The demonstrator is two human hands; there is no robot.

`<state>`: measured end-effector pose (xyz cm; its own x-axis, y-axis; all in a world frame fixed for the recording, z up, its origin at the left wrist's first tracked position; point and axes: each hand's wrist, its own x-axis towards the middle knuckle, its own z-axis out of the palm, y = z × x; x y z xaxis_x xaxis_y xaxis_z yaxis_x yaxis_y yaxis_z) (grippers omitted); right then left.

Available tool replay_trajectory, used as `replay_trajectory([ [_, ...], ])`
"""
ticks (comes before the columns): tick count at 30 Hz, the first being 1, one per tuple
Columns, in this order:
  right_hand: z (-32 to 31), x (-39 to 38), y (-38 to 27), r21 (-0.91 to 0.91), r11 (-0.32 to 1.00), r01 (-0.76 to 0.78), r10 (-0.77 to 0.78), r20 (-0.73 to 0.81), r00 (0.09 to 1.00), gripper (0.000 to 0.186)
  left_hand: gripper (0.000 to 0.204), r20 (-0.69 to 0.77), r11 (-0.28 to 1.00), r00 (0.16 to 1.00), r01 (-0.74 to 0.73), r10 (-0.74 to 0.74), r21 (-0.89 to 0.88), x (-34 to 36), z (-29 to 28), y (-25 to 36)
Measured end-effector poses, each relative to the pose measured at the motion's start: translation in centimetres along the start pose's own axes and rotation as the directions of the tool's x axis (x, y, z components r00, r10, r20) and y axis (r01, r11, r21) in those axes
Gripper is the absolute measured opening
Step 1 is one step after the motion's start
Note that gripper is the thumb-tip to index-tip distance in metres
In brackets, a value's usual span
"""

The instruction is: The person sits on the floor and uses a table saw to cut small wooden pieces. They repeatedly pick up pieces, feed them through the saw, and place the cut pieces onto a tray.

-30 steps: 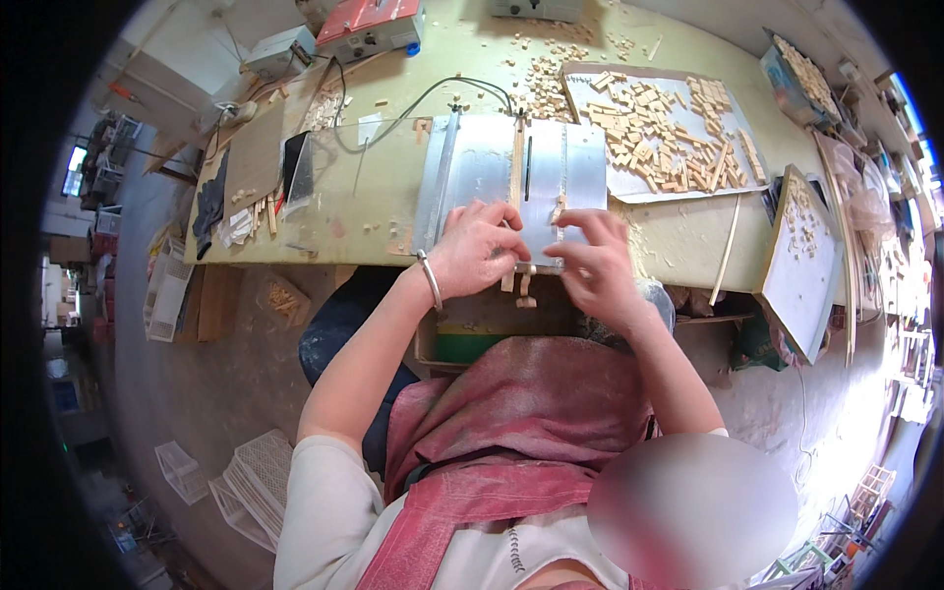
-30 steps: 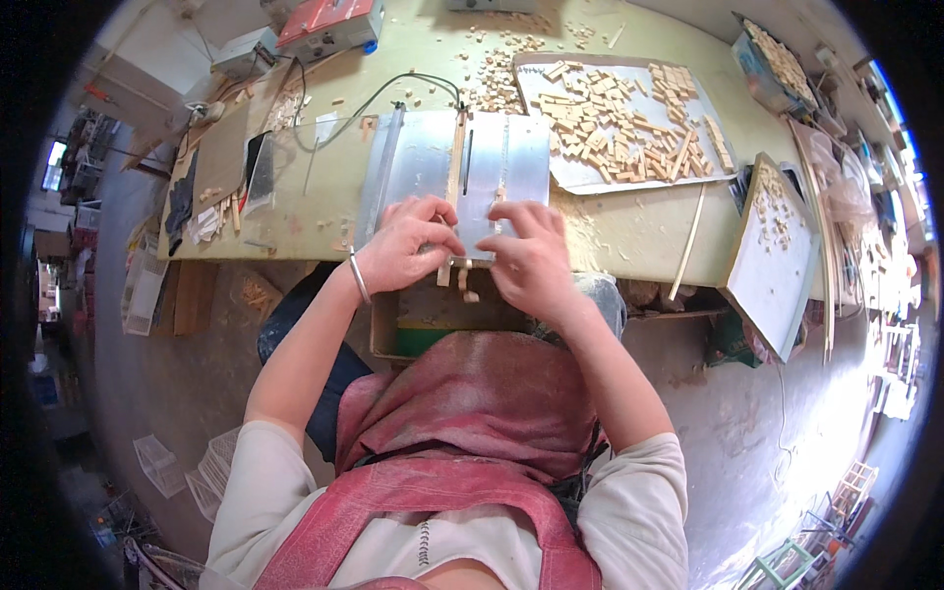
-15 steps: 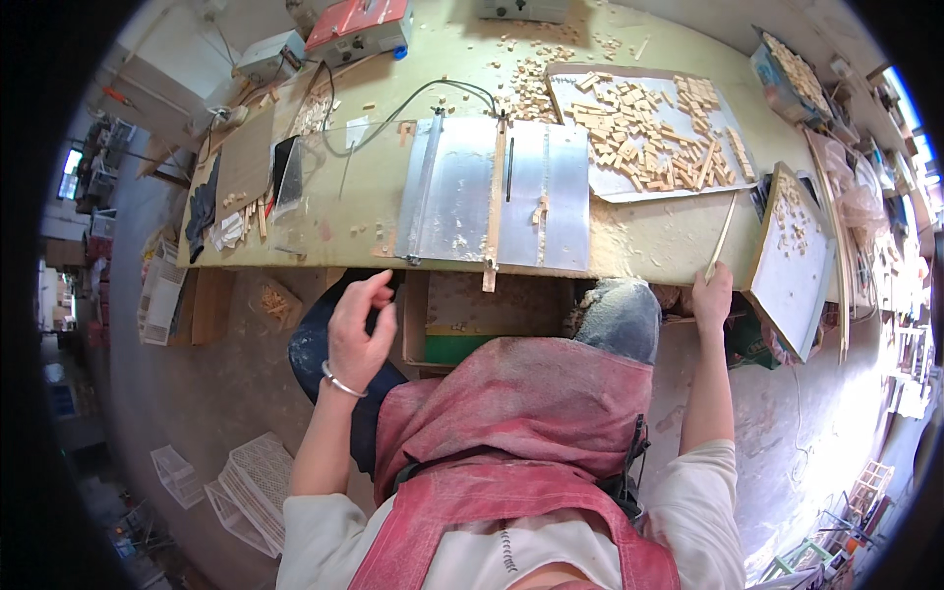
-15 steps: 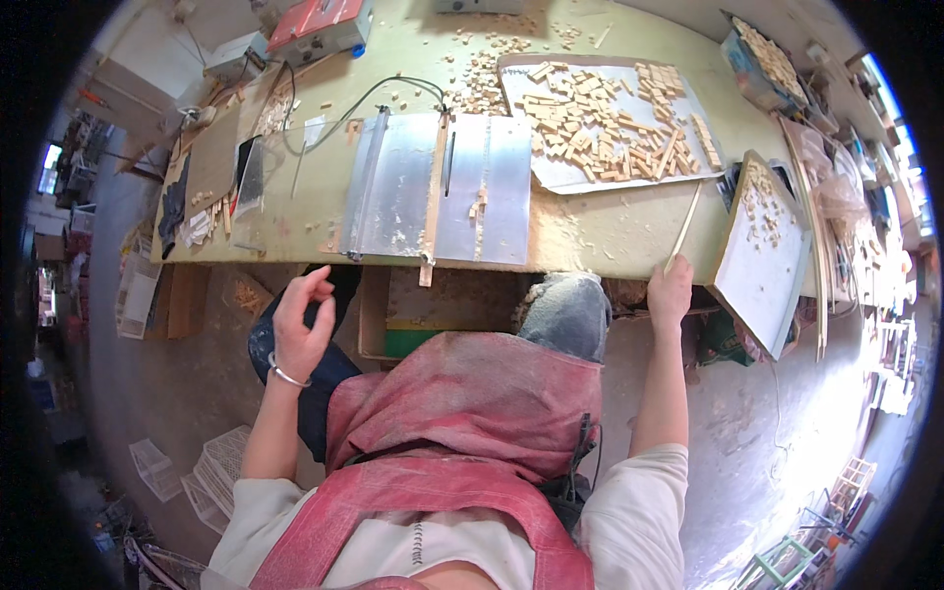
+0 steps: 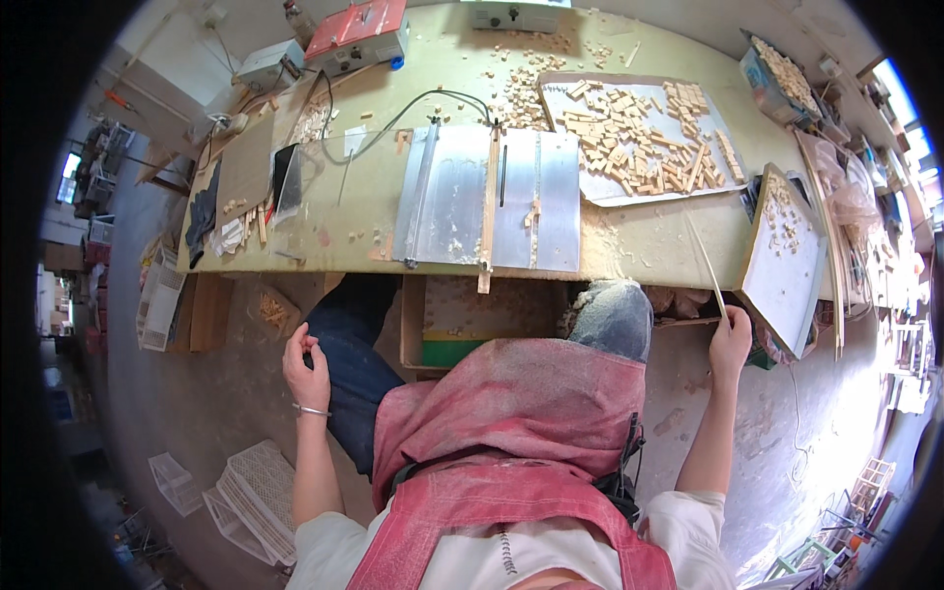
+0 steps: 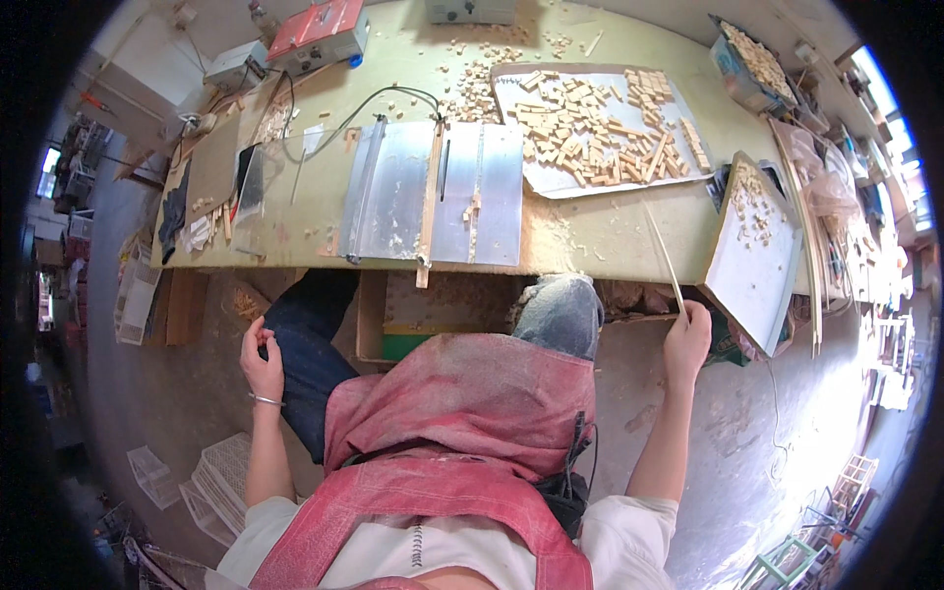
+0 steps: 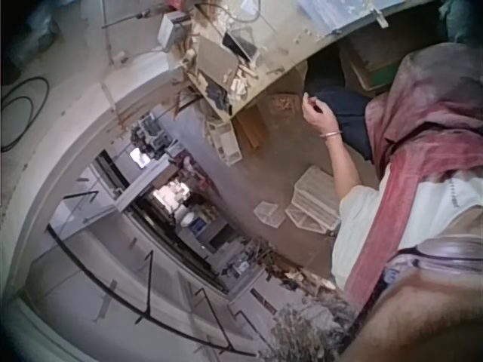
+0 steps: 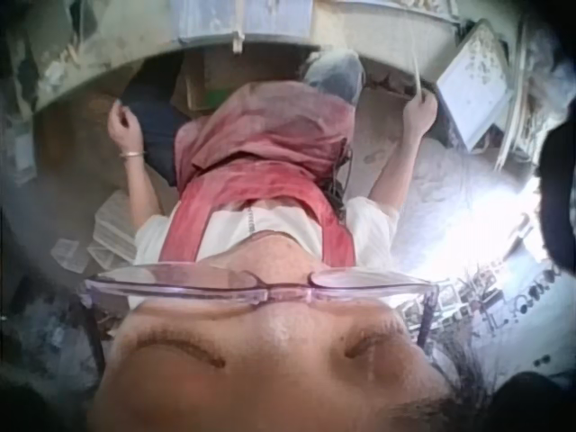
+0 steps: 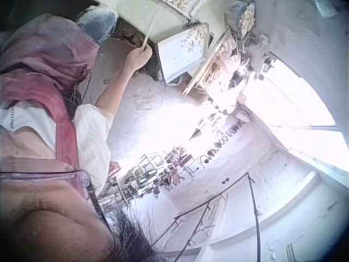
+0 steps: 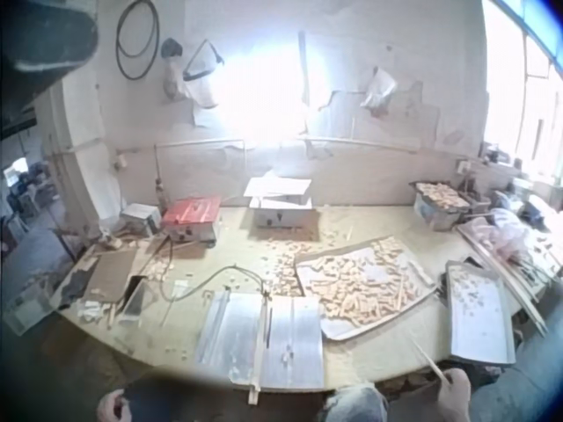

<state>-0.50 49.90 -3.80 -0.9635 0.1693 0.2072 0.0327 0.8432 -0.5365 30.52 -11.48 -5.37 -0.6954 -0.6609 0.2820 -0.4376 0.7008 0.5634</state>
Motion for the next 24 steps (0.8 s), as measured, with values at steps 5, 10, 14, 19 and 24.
replay_trajectory([
  [5,-3.7,-3.6,-3.6,0.414,0.908,-0.055,-0.026,0.188,0.982,0.019,0.039,0.026,0.984,0.994,-0.105,0.102,0.142,0.2,0.3,1.1],
  [10,-2.8,-2.4,-9.5,0.466,0.864,0.188,-0.334,0.254,0.908,0.015,0.036,0.049,0.976,0.991,-0.129,0.122,0.174,0.7,0.4,1.6],
  [14,1.5,1.1,-9.6,0.464,0.839,0.284,-0.453,0.307,0.837,0.014,0.036,0.050,0.971,0.990,-0.142,0.134,0.193,0.5,0.4,1.6],
  [19,5.9,6.8,-10.7,0.442,0.809,0.387,-0.540,0.300,0.787,0.013,0.037,0.067,0.966,0.991,-0.129,0.116,0.225,0.4,0.7,1.4],
  [24,10.7,11.6,-15.3,0.295,0.792,0.534,-0.563,0.016,0.826,0.013,0.037,0.097,0.960,0.990,-0.124,0.103,0.249,0.9,0.9,2.1],
])
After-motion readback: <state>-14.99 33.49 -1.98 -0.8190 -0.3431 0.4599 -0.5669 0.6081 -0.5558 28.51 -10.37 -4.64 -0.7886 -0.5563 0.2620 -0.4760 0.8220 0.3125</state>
